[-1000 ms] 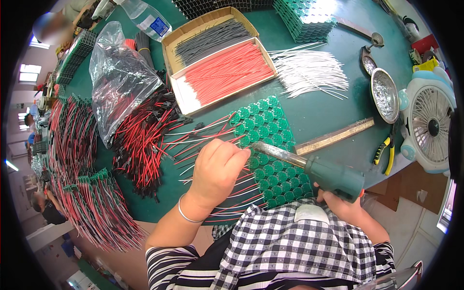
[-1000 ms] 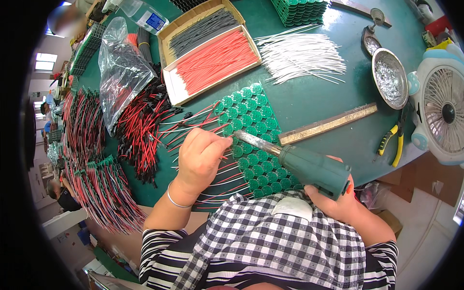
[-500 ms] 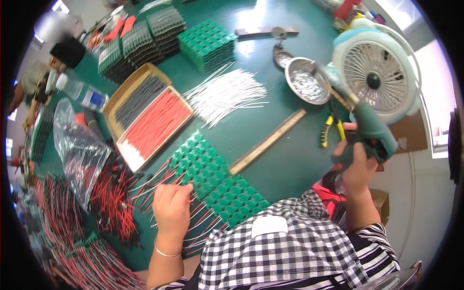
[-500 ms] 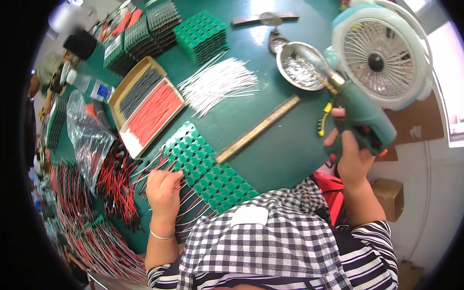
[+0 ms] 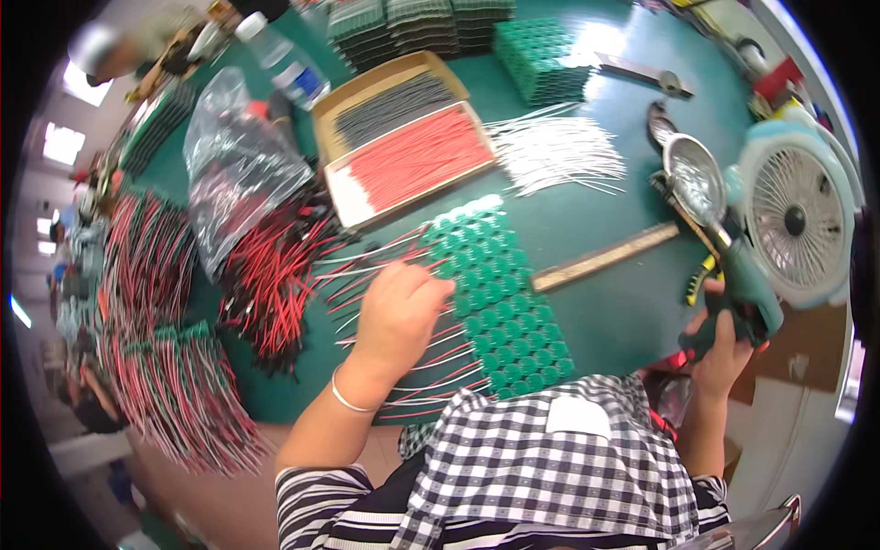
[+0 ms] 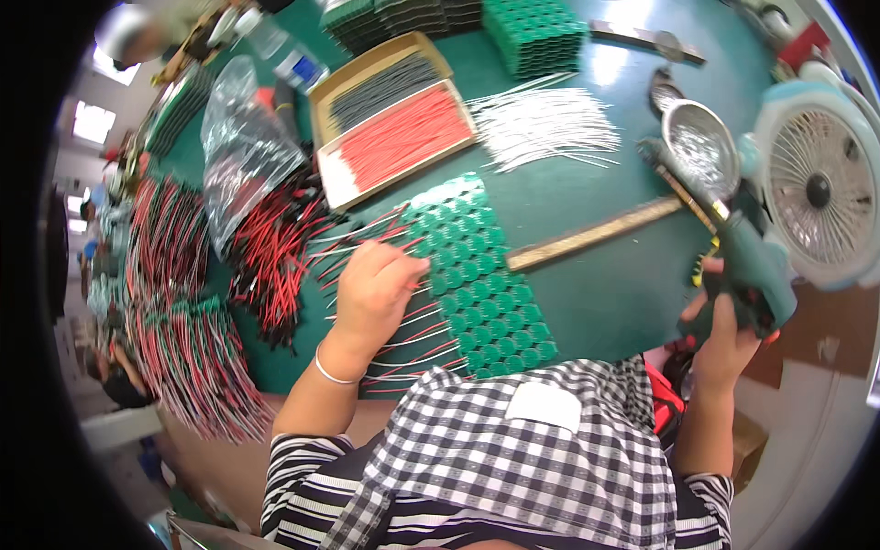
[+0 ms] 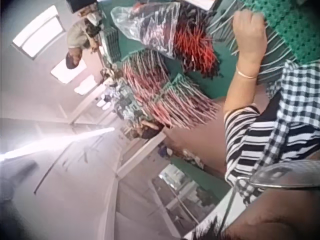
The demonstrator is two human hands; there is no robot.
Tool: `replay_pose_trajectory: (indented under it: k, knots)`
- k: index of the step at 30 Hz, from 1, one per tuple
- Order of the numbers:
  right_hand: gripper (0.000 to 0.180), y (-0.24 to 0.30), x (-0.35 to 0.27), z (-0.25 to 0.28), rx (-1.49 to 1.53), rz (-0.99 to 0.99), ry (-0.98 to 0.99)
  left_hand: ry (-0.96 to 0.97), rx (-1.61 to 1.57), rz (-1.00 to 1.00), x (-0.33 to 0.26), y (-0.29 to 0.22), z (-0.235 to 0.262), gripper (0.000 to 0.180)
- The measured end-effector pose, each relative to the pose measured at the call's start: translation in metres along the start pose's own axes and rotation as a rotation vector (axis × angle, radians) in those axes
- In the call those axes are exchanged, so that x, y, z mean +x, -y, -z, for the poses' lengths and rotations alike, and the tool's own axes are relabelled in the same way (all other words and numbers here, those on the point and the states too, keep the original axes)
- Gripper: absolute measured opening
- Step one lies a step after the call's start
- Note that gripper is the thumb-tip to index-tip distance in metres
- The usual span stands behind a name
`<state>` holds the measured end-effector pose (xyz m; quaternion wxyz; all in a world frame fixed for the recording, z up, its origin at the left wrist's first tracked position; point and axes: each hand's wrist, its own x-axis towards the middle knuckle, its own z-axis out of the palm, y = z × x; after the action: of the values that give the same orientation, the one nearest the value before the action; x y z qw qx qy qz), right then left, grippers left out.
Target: The person solders wires onto a panel of circuit boards using a soldering gun, picking up wires and attaching them to the board contacts.
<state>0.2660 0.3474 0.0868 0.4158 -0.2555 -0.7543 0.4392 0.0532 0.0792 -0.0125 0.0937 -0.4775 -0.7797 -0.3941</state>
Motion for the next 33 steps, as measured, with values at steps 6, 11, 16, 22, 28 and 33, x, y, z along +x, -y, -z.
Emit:
replay_pose_trajectory:
  k: [6, 11, 16, 22, 28, 33]
  knots:
    - [0.043, 0.001, -0.028, -0.030, 0.174, -0.260, 0.372, -0.027, -0.004, 0.062, -0.007, 0.002, -0.001, 0.023]
    - [0.047, -0.002, -0.030, -0.031, 0.188, -0.260, 0.555, 0.005, -0.050, 0.100, -0.007, 0.003, 0.003, 0.023]
    - [0.051, -0.003, -0.029, -0.024, 0.187, -0.283, 0.637, 0.059, -0.181, 0.157, -0.002, 0.003, 0.018, 0.021]
    - [0.046, -0.001, -0.029, -0.026, 0.291, -0.344, 0.682, 0.121, -0.431, 0.119, -0.007, 0.022, 0.036, 0.025]
    - [0.048, 0.003, -0.033, -0.019, 0.148, -0.416, 0.844, 0.094, -0.015, 0.150, 0.001, -0.028, 0.033, 0.027]
    - [0.035, -0.001, -0.044, -0.017, 0.049, -0.451, 0.873, 0.065, 0.061, 0.164, -0.014, -0.028, 0.017, 0.025]
